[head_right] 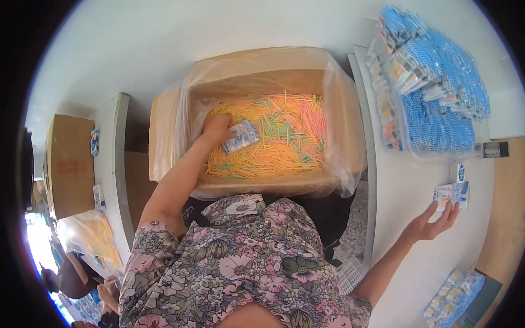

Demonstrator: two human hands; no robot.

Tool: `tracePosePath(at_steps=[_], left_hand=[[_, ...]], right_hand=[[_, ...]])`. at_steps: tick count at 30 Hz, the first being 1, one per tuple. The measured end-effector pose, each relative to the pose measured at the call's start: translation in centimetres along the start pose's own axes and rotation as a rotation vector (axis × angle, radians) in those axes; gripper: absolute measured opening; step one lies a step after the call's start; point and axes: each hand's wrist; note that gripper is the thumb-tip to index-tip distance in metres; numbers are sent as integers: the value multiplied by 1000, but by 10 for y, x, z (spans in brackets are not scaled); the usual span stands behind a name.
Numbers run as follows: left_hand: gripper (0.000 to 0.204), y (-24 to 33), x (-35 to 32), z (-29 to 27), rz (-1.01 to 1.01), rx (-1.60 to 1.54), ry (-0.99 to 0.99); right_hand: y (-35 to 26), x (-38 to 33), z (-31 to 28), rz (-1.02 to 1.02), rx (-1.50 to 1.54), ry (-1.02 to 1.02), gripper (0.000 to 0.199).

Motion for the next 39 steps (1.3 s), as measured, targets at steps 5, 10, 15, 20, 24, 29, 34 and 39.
tracePosePath(at_steps=[5,10,15,20,24,29,34,39], left_hand=[[17,-5,6,-2,-27,-61,74],[14,-17,7,8,95,-111,177],[12,11,2,-17,308,-585,-73],[12,28,-1,-27,391,-1155,-270],[12,30,4,-22,222,-1086,48],[15,28,14,-27,144,-1124,284],[14,30,13,-40,86,-1408,460],[14,31,12,-43,34,-1491,492]], right_hand=[[-128,-2,18,-268,304,-157,31],[-223,3,69,-374,832,-712,27],[-278,-40,148,90,894,-1327,30],[-301,-41,172,318,960,-1527,31],[-271,-50,192,-361,436,-1743,22],[-260,-68,189,-462,41,-1649,29],[-275,-76,219,-245,11,-1603,41],[-290,-93,226,-515,-271,-1405,39]])
Point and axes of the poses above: each hand's wrist, its own x-axis towards the middle knuckle, its own z-axis out of the palm, y = z × x, and after that the axes turned 3 degrees about y, right-handed
